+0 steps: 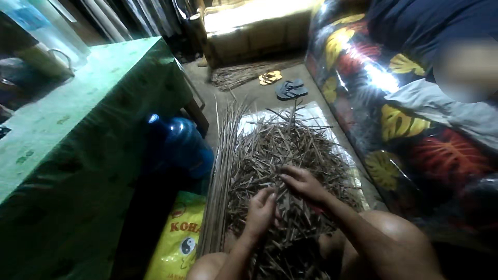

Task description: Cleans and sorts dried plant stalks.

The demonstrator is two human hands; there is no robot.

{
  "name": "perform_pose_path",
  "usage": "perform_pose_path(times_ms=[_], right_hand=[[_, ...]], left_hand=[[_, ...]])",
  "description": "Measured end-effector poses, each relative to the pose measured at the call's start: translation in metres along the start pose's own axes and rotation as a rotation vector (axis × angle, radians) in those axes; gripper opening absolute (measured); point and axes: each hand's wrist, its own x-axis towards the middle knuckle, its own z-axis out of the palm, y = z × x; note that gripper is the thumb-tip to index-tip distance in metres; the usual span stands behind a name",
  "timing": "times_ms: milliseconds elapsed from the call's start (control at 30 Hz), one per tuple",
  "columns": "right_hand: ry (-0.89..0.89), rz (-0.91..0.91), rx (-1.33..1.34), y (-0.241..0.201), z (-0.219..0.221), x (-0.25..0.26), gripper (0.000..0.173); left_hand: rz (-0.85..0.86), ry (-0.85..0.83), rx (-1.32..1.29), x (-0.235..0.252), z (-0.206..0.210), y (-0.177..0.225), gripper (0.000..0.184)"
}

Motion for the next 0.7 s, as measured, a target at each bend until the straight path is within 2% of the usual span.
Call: perform_pose_path(times_ms=[133, 367, 433, 700], right_hand=[[0.034, -0.040, -0.088, 0.004, 0.000, 0.002, 0.031], [0.204, -0.076, -0.209, 0.002, -0.006, 0.007, 0.035], [0.240, -0.097, -0.194, 0.001, -0.011, 0.009, 0.033], [0.399, 0.011, 0.028, -0.004, -0.044, 0.019, 0.031]], left_hand=[[0.001, -0.009, 0.003, 0.000, 0.000, -0.001, 0.028], [0.033, -0.039, 0.038, -0.001, 0.002, -0.001, 0.028], [0.040, -0.058, 0.028, -0.002, 0.002, -0.002, 0.028], [0.023, -0.166, 0.027, -0.012, 0.005, -0.004, 0.028]])
